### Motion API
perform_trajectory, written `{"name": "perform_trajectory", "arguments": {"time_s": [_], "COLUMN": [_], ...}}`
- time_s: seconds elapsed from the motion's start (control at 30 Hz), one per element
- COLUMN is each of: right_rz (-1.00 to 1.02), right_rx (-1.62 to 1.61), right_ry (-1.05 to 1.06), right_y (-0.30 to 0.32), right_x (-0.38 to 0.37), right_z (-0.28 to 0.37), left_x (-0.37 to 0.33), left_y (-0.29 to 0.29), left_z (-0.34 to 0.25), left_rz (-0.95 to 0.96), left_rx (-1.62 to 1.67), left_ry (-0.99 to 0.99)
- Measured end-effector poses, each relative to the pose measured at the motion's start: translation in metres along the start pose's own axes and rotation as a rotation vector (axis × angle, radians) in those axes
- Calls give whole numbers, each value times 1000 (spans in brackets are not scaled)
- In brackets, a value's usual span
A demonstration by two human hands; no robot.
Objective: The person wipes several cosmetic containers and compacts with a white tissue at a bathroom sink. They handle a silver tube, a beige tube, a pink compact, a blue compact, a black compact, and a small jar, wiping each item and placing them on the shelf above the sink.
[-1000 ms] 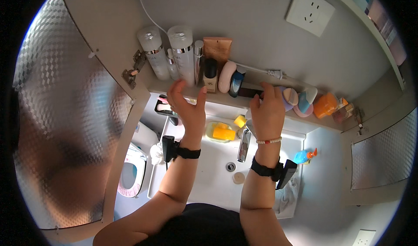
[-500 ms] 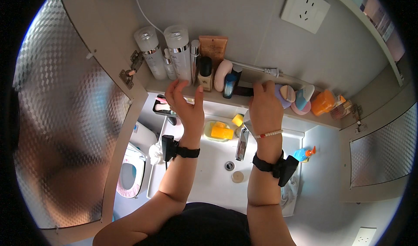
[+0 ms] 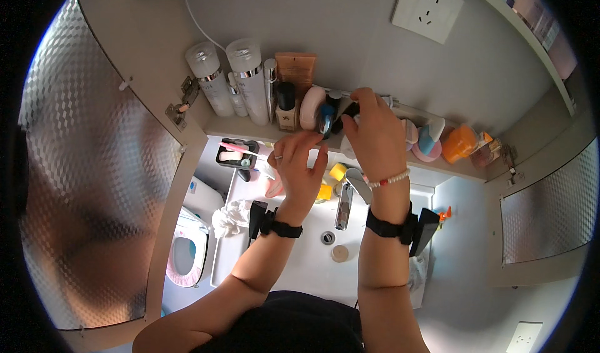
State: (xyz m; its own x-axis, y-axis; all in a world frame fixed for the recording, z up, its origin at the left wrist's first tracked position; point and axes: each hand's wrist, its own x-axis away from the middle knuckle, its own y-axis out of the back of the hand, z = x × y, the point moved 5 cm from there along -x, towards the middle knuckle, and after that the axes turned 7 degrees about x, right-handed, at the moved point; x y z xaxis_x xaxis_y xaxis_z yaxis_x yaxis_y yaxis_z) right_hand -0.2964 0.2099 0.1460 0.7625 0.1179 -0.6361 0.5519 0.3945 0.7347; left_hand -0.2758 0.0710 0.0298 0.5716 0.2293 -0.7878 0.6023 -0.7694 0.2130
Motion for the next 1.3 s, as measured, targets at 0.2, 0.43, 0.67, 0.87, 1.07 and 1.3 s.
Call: {"name": "perform_trajectory", "arguments": {"time_s": [0.2,0.43,0.67,0.87,1.07,1.3], "right_rz": [46,157,-8,-158,-126,253], "right_rx": [-217,-198,-259,-290,-386,-524], "right_ry": [-67,-143,-123,-67,-132,-492], "right_y": [-18,-51,-59,-50,-38,-55], "right_x": [-8,15,26,49,104,209], "right_z": [-7,-26,-26,-17,-20,-61], "left_x": [2,5,6,9,31,139], "left_y": [1,-2,-2,4,10,24], "left_z": [-4,-1,1,2,-1,-2], "left_rz": [-4,8,29,99,238,558], "left_rx": [-19,-12,10,-29,-116,136], "left_ry": [-22,-36,-17,-53,-140,-87]}}
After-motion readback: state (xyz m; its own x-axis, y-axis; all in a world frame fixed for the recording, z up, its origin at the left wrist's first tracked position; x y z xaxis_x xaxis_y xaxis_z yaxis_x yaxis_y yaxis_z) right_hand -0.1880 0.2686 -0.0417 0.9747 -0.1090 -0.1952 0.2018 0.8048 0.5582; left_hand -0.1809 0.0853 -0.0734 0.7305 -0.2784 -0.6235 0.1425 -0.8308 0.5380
